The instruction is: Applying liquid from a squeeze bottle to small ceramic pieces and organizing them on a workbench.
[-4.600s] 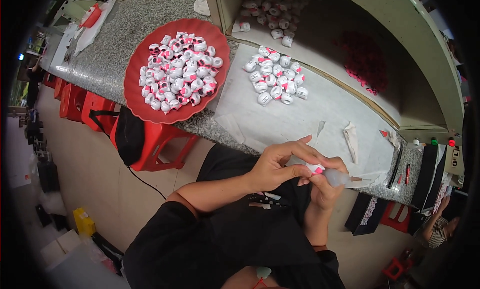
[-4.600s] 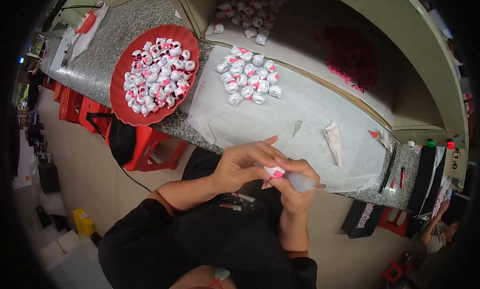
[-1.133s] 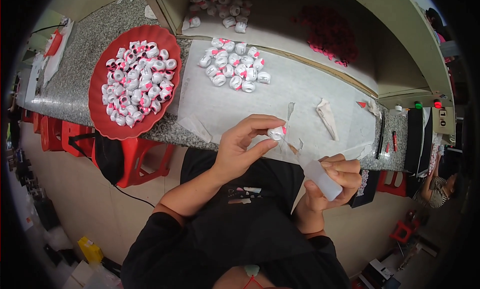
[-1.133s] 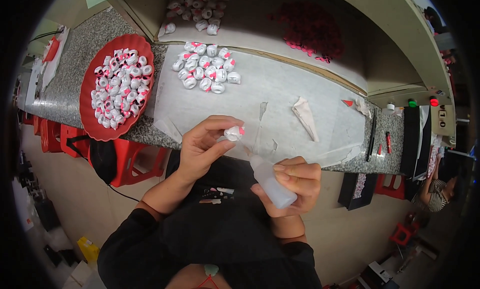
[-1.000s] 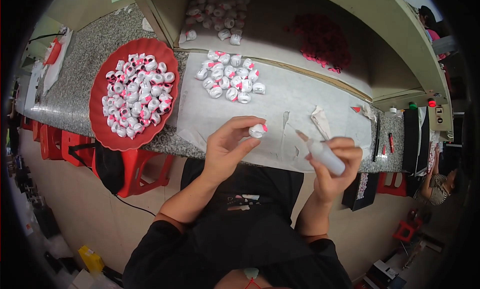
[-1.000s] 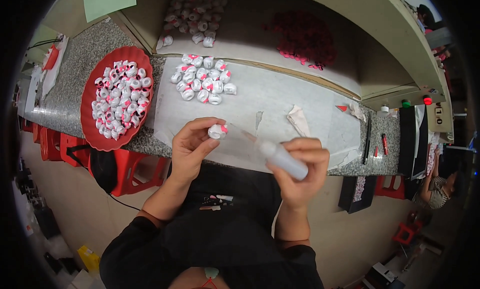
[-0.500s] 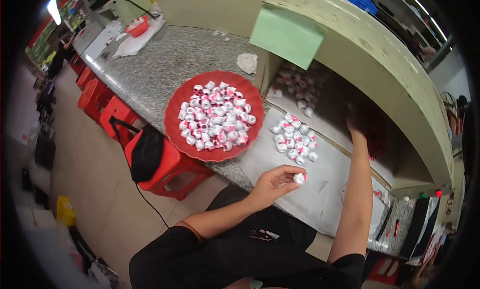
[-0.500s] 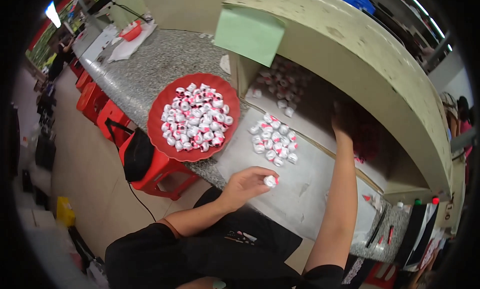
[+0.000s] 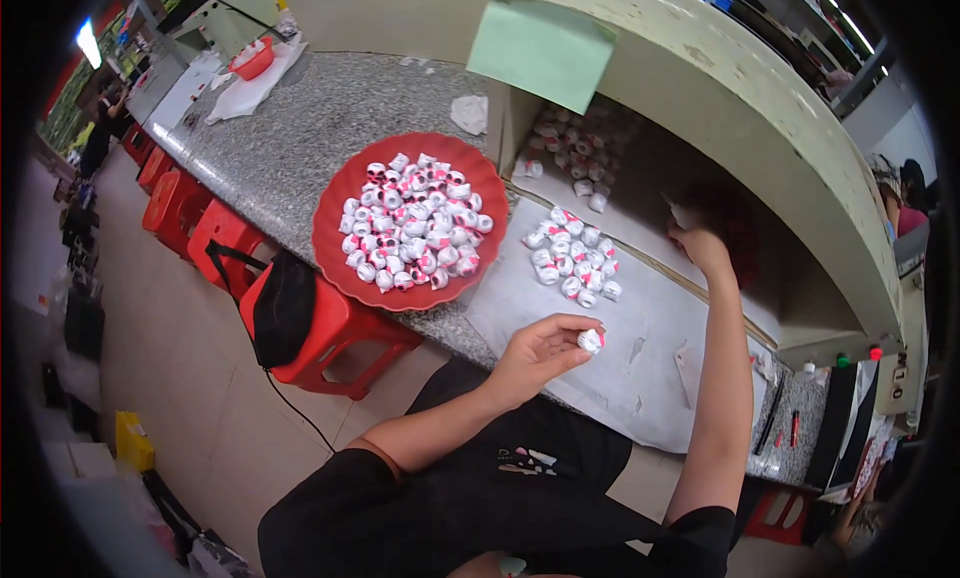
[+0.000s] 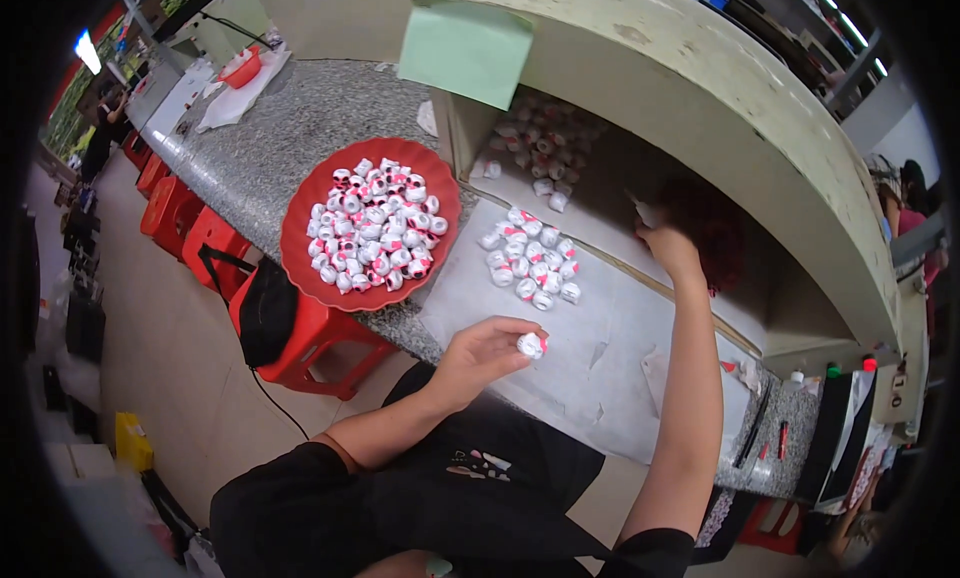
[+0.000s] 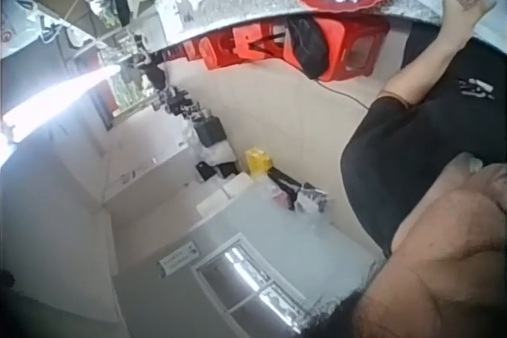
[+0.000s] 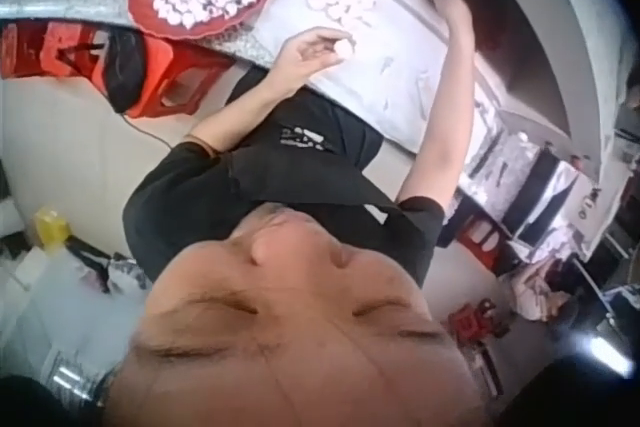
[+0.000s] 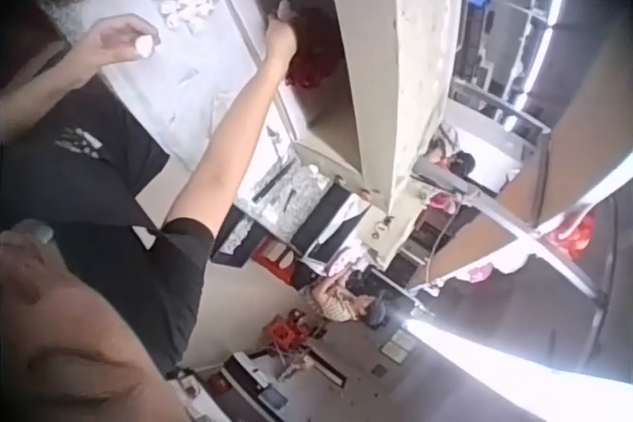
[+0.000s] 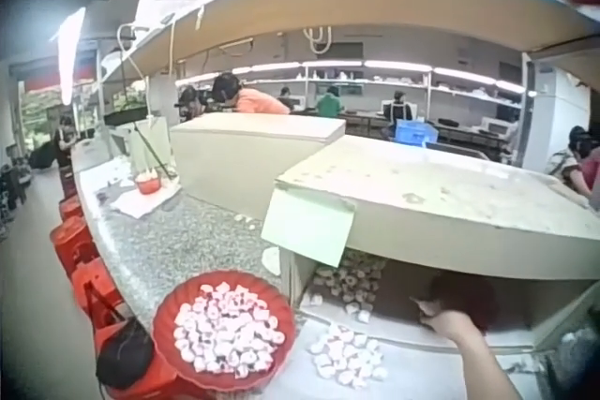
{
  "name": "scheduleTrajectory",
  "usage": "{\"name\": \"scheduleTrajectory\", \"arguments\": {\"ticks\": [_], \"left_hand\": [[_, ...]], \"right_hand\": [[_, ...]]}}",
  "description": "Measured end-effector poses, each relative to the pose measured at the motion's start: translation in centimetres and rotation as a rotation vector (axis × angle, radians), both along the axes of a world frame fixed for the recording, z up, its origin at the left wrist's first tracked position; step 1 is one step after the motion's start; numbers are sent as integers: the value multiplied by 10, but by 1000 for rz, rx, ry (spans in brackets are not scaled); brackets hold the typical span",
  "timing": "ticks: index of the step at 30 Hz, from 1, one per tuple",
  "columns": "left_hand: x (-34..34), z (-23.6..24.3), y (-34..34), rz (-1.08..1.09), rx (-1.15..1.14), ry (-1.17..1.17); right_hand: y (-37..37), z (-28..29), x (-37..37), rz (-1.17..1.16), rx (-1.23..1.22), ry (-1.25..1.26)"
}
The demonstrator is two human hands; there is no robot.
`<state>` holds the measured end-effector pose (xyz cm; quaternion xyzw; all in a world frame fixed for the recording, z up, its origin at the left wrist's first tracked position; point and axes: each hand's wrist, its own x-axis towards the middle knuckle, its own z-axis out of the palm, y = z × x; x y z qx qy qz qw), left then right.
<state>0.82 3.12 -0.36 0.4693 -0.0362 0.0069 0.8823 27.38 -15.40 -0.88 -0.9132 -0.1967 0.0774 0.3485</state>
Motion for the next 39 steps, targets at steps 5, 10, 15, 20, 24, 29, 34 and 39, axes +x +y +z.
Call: {"name": "scheduleTrajectory", "arguments": {"ticks": [5,10,15,20,24,29,34,39], "left_hand": [[-4,2,0,96,-19,-14],[2,2,-9,80,-24,6],[1,4,-22,55,101,-84],[-2,0,-24,95,314,-203],[-2,-1,-24,79,404,-245],[-2,3,-23,37,326,-236],[-3,6,-25,7,121,-167],[-8,5,-23,-76,-23,-30]], "right_hand": [[13,56,-60,-91,123,82],[-5,61,-155,-92,673,234],[6,47,-230,-123,1028,465],[15,39,-243,-153,1161,497],[15,36,-243,-176,1132,457],[16,35,-245,-211,1096,400],[18,34,-250,-167,1009,324],[20,46,-252,-101,1024,408]]}}
